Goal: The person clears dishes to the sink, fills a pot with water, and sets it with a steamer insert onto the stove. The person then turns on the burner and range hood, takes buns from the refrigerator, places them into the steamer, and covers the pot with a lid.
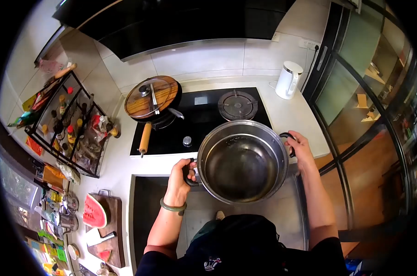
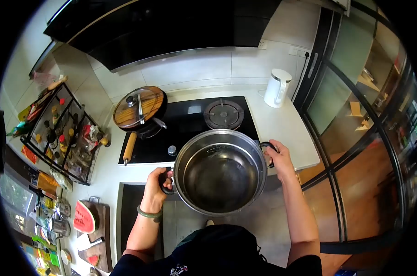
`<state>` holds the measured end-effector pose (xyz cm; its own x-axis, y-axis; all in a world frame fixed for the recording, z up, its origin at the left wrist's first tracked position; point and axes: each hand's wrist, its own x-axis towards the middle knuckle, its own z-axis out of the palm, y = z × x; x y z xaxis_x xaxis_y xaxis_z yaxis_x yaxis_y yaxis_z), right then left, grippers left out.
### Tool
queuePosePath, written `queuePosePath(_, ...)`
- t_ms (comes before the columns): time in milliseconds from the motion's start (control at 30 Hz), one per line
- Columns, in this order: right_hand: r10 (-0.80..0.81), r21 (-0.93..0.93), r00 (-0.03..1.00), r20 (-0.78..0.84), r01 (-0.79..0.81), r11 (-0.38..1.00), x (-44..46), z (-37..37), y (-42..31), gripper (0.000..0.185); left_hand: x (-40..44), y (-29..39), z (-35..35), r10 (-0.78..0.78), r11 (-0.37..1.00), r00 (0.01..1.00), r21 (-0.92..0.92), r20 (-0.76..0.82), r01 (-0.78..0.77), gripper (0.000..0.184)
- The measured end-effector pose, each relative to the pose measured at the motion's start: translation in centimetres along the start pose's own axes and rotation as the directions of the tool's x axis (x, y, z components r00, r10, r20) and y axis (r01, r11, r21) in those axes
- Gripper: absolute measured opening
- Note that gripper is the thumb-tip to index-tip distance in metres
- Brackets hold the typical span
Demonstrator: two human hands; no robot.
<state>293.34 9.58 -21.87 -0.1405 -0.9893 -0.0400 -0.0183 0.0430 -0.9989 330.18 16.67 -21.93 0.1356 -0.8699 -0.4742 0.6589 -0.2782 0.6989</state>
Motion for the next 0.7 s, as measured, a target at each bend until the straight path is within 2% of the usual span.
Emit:
queuePosePath(100,0.024,0.003,1.000,-0.007,-0.024,1.000,6.3,0.1,-0.2,0.038,4.9,1.4,3.0,-0.025,0.999,1.000,0.022,0.012,0.025,0.010)
queuePosePath(167,0.024,-0.039,1.000,0.020,-0.024,0.999,10.3,0.0,-1.0,0.037,8.6,1.9,4.7,0.019,0.999,0.998,0.036,0.063,-0.021,0.011)
queuePosePath(200,0.025,-0.036,0.999,0.033,-0.024,0.999,12.6,0.0,-1.1,0.037,10.2,2.3,5.7,-0.017,0.999,0.997,0.028,0.073,0.015,0.012)
queuePosePath(267,0.002,-0.036,0.999,0.041,0.000,0.999,16.9,-0.1,-0.5,0.036,12.6,2.8,7.9,0.016,0.999,0.999,0.033,0.040,-0.017,0.013)
queuePosePath(300,0.002,-0.004,0.998,0.059,-0.001,1.000,18.9,0.1,-0.7,0.037,14.5,3.1,8.4,-0.024,1.000,0.999,-0.004,0.033,0.024,0.012)
queuePosePath(467,0.021,0.058,0.993,0.115,-0.028,0.998,28.5,1.1,0.5,0.041,20.8,3.5,12.0,0.056,0.998,0.994,-0.007,-0.094,-0.057,0.010)
queuePosePath(533,0.042,0.054,0.995,0.089,-0.047,0.997,31.4,1.3,0.7,0.041,22.8,3.7,13.4,0.058,0.998,0.990,0.036,-0.129,-0.054,0.010)
queuePosePath(700,0.023,-0.002,0.989,0.145,-0.023,1.000,38.6,2.5,3.0,0.044,27.8,3.8,14.7,0.092,0.996,0.983,0.037,-0.158,-0.087,0.011)
